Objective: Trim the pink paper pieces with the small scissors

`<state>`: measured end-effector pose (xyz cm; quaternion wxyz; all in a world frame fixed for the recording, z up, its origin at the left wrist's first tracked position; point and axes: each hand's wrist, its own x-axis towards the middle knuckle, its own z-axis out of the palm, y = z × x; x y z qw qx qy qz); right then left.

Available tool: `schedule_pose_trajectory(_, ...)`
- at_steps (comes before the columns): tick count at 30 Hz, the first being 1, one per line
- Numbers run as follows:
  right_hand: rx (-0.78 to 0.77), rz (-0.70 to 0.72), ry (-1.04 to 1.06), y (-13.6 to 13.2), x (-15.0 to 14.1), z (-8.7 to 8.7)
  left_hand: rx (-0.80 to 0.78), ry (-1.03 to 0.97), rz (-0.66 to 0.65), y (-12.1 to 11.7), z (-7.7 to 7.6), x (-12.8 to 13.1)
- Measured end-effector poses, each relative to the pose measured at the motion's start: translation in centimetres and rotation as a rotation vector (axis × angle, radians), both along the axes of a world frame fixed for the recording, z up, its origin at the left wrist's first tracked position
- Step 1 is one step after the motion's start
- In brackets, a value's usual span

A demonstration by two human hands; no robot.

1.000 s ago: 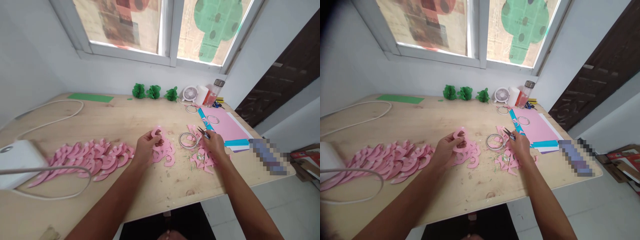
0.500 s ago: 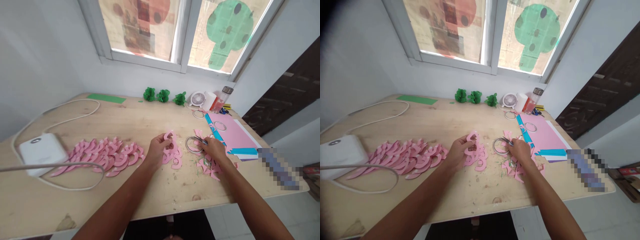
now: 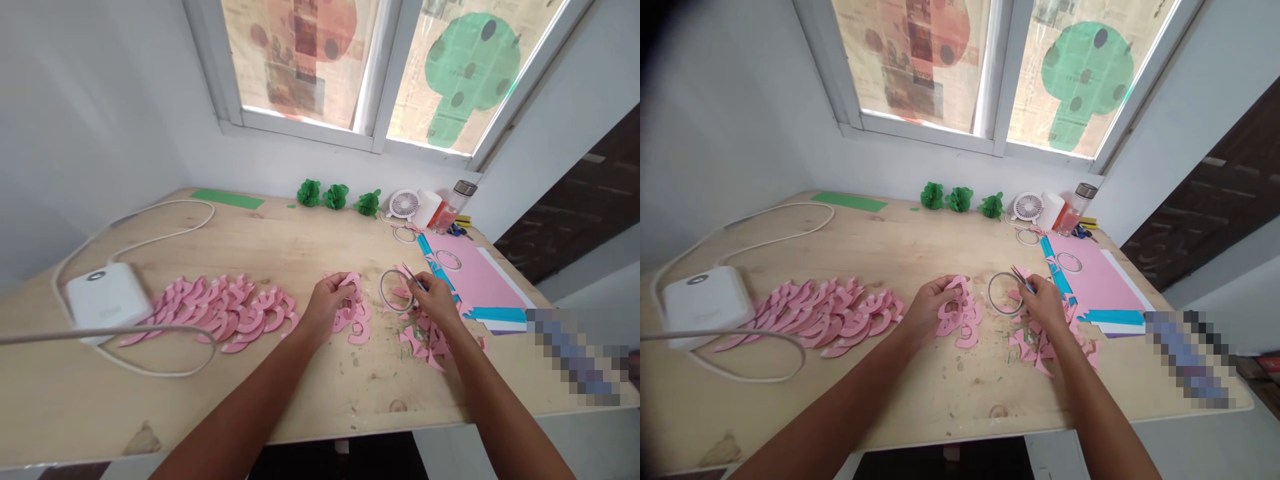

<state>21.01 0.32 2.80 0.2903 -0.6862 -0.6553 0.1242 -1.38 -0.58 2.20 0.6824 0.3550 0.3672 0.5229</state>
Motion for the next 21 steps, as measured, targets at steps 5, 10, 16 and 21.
schedule_pose_trajectory(5,0.049,0.060,0.241,-0.1,-1.4,-0.1,0.017,0.004,-0.049,0.0,-0.1,0.1)
schedule_pose_trajectory(10,0.073,0.035,0.331,0.1,-1.6,-1.0,0.070,0.193,0.068,0.4,-0.7,-0.1)
schedule_pose_trajectory(16,0.048,0.015,0.347,0.1,-1.2,-1.7,0.237,0.441,0.108,0.6,-1.4,-0.2)
schedule_pose_trajectory(21,0.040,0.051,0.366,-0.2,-1.3,-1.6,0.340,0.675,0.134,0.8,-2.0,-0.3)
